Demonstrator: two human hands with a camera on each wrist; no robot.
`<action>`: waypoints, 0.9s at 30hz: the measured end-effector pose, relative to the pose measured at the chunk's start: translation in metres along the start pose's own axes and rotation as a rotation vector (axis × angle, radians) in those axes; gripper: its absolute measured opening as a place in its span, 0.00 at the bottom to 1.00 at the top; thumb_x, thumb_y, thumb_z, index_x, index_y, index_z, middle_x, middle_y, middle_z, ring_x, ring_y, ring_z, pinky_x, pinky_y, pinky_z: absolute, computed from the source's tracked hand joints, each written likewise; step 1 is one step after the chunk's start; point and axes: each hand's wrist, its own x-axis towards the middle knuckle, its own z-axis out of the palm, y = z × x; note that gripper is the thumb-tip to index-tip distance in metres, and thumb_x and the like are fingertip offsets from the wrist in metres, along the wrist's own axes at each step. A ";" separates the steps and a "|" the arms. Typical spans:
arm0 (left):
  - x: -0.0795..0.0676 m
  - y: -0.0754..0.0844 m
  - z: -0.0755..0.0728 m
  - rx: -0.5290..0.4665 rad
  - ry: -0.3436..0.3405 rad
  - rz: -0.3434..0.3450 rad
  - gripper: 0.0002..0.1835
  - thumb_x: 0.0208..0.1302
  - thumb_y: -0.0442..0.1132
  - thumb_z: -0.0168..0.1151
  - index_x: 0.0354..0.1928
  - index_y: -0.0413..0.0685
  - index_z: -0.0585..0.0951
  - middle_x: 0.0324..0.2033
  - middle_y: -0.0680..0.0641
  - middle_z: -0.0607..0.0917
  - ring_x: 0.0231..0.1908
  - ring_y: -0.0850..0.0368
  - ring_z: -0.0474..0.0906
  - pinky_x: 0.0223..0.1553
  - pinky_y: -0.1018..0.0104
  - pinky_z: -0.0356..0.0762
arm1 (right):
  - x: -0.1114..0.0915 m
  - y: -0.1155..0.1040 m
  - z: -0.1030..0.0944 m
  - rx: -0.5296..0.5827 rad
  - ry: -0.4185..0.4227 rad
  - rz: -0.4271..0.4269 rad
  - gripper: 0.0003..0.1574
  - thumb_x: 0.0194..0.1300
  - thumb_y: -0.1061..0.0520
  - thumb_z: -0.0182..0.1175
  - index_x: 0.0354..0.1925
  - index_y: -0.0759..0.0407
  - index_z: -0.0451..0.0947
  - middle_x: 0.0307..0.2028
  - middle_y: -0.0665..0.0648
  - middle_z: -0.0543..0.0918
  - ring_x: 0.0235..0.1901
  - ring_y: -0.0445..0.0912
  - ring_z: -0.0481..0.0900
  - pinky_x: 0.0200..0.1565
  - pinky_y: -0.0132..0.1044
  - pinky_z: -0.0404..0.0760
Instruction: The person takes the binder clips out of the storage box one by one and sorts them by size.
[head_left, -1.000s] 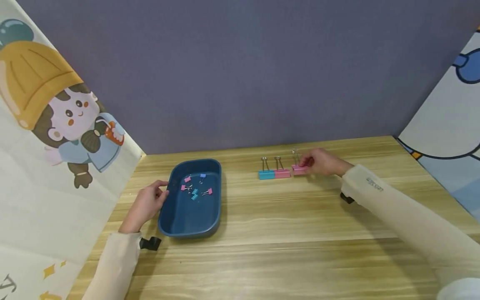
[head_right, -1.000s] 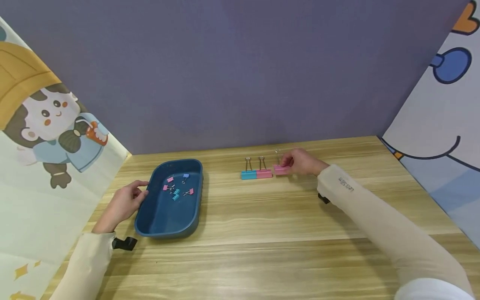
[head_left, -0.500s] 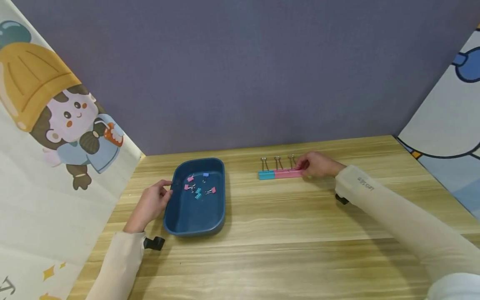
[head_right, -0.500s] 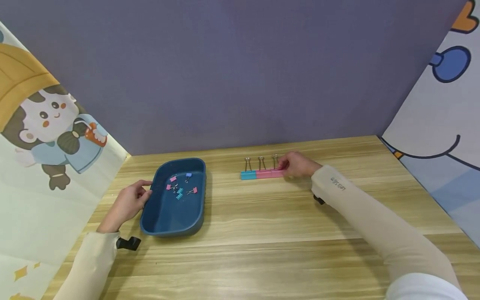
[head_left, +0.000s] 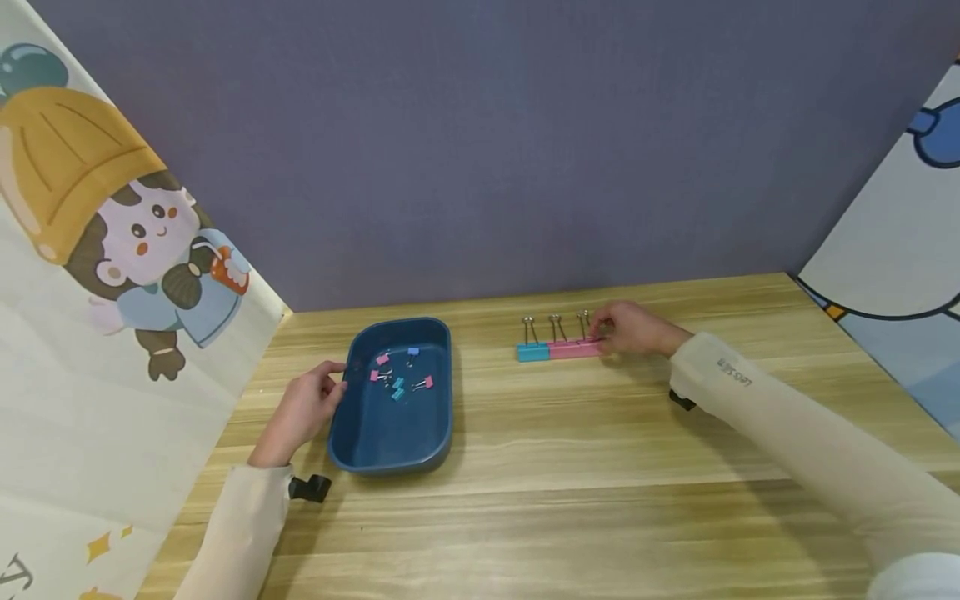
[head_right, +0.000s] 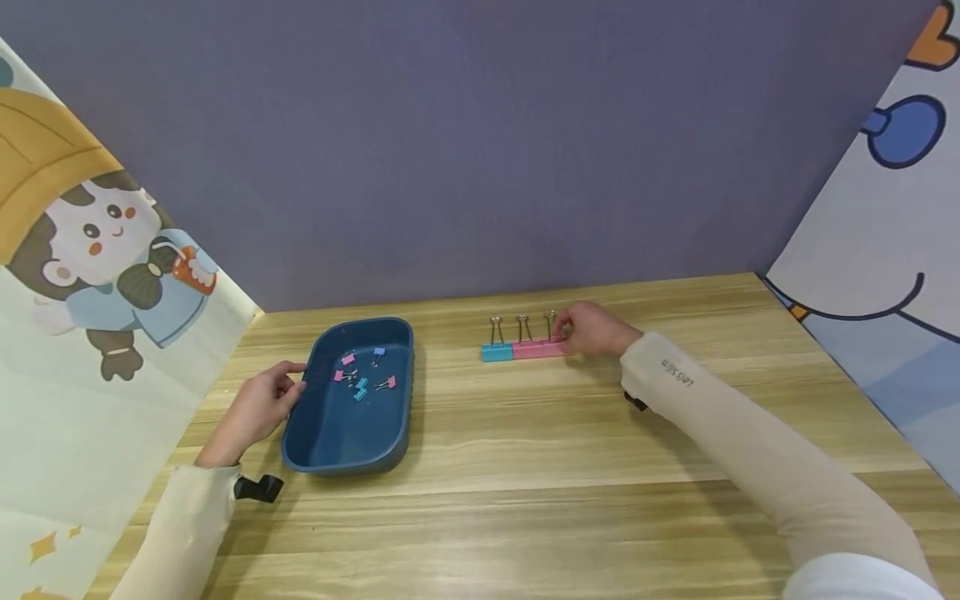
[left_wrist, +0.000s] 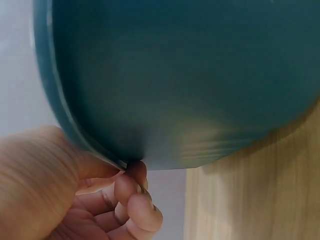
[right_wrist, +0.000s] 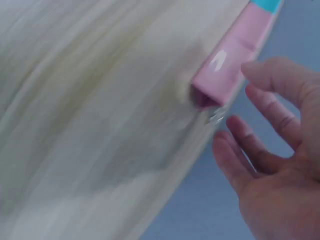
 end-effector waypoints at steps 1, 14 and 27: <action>-0.001 0.000 0.000 0.000 -0.002 -0.005 0.16 0.66 0.32 0.56 0.54 0.32 0.74 0.21 0.47 0.75 0.18 0.56 0.69 0.20 0.65 0.69 | 0.001 -0.005 0.000 -0.019 0.016 -0.017 0.09 0.56 0.64 0.66 0.38 0.61 0.81 0.39 0.59 0.80 0.38 0.52 0.75 0.42 0.47 0.74; -0.004 0.002 0.001 -0.006 -0.002 -0.006 0.17 0.66 0.32 0.56 0.55 0.33 0.74 0.21 0.48 0.75 0.18 0.56 0.68 0.20 0.65 0.69 | 0.019 -0.089 0.016 -0.050 0.060 -0.243 0.13 0.59 0.61 0.64 0.44 0.58 0.81 0.42 0.56 0.78 0.39 0.51 0.77 0.41 0.43 0.76; -0.003 -0.001 0.003 -0.035 -0.008 -0.017 0.17 0.67 0.34 0.56 0.55 0.34 0.73 0.21 0.47 0.74 0.18 0.56 0.68 0.20 0.64 0.68 | 0.054 -0.161 0.051 0.014 0.019 -0.397 0.13 0.60 0.61 0.64 0.45 0.59 0.80 0.42 0.53 0.80 0.42 0.49 0.78 0.45 0.40 0.78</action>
